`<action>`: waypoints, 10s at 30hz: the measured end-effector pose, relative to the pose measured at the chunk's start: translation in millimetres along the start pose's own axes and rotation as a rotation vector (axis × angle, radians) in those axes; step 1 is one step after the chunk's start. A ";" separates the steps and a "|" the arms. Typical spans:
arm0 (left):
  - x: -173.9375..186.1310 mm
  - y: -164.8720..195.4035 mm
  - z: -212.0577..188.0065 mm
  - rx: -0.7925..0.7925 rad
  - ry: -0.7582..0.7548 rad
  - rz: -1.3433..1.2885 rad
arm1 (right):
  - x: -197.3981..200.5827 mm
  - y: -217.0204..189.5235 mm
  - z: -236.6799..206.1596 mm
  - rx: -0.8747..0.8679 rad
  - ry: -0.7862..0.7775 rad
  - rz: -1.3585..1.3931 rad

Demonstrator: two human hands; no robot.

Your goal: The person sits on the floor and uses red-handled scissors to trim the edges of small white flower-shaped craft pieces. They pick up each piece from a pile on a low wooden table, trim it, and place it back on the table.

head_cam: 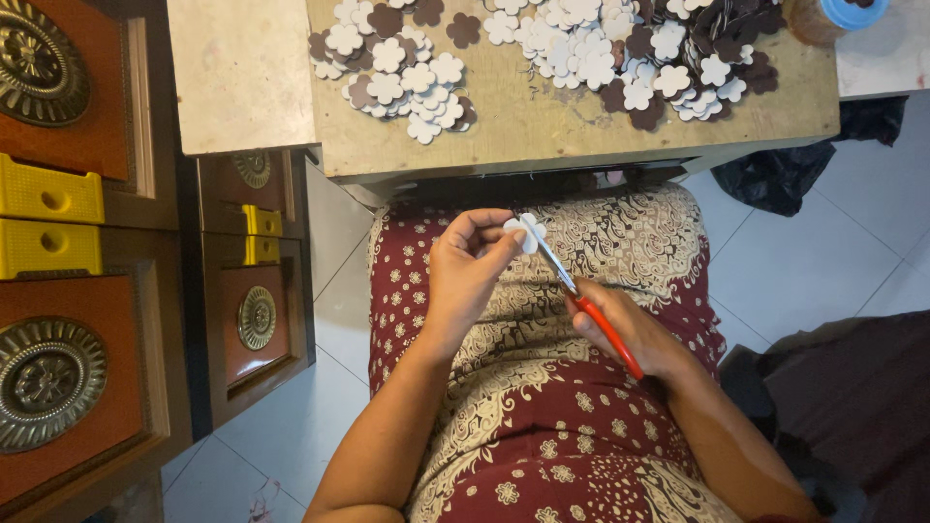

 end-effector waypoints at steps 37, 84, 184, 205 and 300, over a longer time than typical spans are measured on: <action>-25.8 -29.3 -18.0 0.149 -0.088 -0.113 | -8.7 -8.6 -0.4 -0.027 0.066 0.179; -17.6 -11.0 -13.3 0.105 -0.101 -0.046 | 1.7 -10.8 -0.3 -0.080 0.028 0.067; -2.8 4.4 -3.1 0.028 -0.026 0.094 | 3.7 -6.5 1.4 -0.015 -0.039 0.056; -9.0 2.3 -7.2 -0.014 -0.024 0.048 | 7.7 -16.4 -0.9 0.102 0.006 -0.009; -27.1 -26.0 -19.6 0.227 -0.095 -0.137 | -6.7 -16.8 2.2 -0.036 0.134 0.130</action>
Point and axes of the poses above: each hand's wrist, its own z-axis towards the middle knuckle, its own x-axis out of the back of the hand, y = z × x, the point moved 3 cm from there along z, towards the middle knuckle, and after that the axes turned 11 degrees about -z, right-handed, at the moved point
